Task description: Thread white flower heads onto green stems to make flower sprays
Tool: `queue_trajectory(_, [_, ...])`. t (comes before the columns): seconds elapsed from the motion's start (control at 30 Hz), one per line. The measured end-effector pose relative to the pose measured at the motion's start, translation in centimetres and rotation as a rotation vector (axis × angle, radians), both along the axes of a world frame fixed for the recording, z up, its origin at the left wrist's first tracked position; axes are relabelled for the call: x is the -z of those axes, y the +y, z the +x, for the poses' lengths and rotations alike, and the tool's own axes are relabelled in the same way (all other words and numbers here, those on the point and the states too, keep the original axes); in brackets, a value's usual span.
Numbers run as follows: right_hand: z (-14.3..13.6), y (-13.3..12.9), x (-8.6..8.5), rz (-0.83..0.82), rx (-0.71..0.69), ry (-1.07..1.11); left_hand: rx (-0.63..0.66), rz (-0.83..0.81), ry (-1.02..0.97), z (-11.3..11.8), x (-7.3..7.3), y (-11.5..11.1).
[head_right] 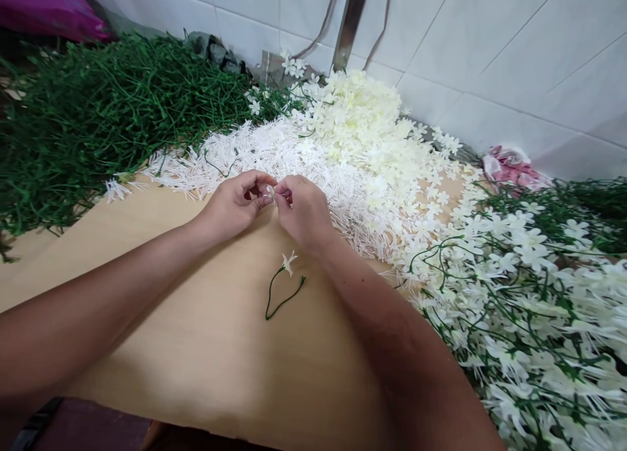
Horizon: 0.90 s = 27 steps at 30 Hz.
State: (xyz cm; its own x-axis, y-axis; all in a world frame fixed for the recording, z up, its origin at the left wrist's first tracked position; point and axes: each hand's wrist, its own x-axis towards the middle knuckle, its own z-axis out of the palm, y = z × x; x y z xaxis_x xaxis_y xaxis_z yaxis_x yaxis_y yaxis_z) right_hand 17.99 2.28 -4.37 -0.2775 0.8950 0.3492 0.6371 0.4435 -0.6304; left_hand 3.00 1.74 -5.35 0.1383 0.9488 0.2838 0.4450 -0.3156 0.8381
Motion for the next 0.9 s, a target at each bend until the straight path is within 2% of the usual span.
queue_trajectory(0.2, [0.2,0.1,-0.1,-0.048,-0.016,0.079,0.064,-0.04,-0.053,0.2,0.1,0.1])
queue_trajectory(0.33, [0.4,0.2,0.0,-0.141,-0.058,0.187,0.11,-0.071,-0.197,0.2,0.0,0.2])
queue_trajectory(0.5, [0.7,1.1,0.6,-0.328,-0.113,0.415,0.037,-0.149,-0.365,0.3,-0.5,0.5])
queue_trajectory(0.7, [0.8,1.4,0.8,-0.432,-0.152,0.601,-0.038,-0.233,-0.435,0.3,-0.8,0.5])
queue_trajectory(0.9, [0.4,0.8,0.6,-0.396,-0.191,0.621,-0.016,-0.3,-0.504,0.4,-1.2,0.1])
